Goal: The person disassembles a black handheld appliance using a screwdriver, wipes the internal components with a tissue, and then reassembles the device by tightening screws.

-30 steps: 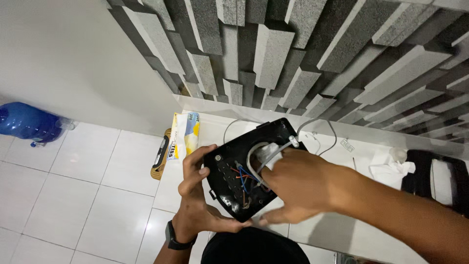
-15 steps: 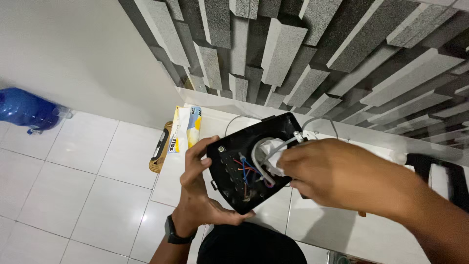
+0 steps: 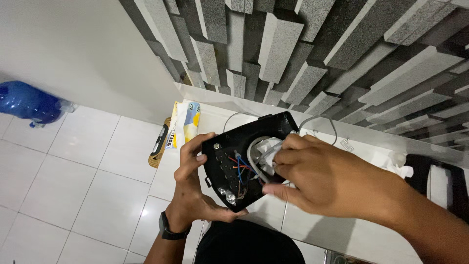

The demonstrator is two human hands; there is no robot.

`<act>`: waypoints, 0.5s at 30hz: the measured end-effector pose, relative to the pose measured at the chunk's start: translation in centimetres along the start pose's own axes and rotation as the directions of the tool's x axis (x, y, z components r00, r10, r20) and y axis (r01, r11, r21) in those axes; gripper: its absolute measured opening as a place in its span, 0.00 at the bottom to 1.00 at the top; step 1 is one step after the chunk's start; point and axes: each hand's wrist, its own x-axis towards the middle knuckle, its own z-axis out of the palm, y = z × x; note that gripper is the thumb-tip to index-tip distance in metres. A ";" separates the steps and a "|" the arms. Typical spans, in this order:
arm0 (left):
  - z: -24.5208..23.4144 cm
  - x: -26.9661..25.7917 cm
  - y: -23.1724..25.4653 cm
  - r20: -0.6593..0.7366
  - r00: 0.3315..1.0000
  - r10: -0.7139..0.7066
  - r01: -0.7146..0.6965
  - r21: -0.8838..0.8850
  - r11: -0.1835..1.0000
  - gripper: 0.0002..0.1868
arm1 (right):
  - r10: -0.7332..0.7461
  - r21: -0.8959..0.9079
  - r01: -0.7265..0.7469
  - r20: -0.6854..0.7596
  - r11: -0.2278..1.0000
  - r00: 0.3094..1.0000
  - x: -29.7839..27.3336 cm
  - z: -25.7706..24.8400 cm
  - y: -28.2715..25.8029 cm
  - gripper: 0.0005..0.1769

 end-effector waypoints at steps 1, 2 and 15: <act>0.0 -0.1 0.1 -0.001 1.000 0.001 -0.001 0.005 1.000 0.65 | -0.004 0.031 0.006 -0.064 0.999 0.998 0.1 0.1 0.1 0.22; -0.1 -0.2 0.2 0.000 1.000 0.000 0.000 0.014 1.000 0.65 | -0.006 0.063 0.014 -0.126 0.998 0.992 0.2 0.2 0.3 0.19; -0.8 -0.5 1.8 0.067 0.996 -0.066 0.070 -0.056 0.996 0.63 | 0.160 0.327 0.187 -0.791 0.926 0.591 -4.1 2.4 10.4 0.07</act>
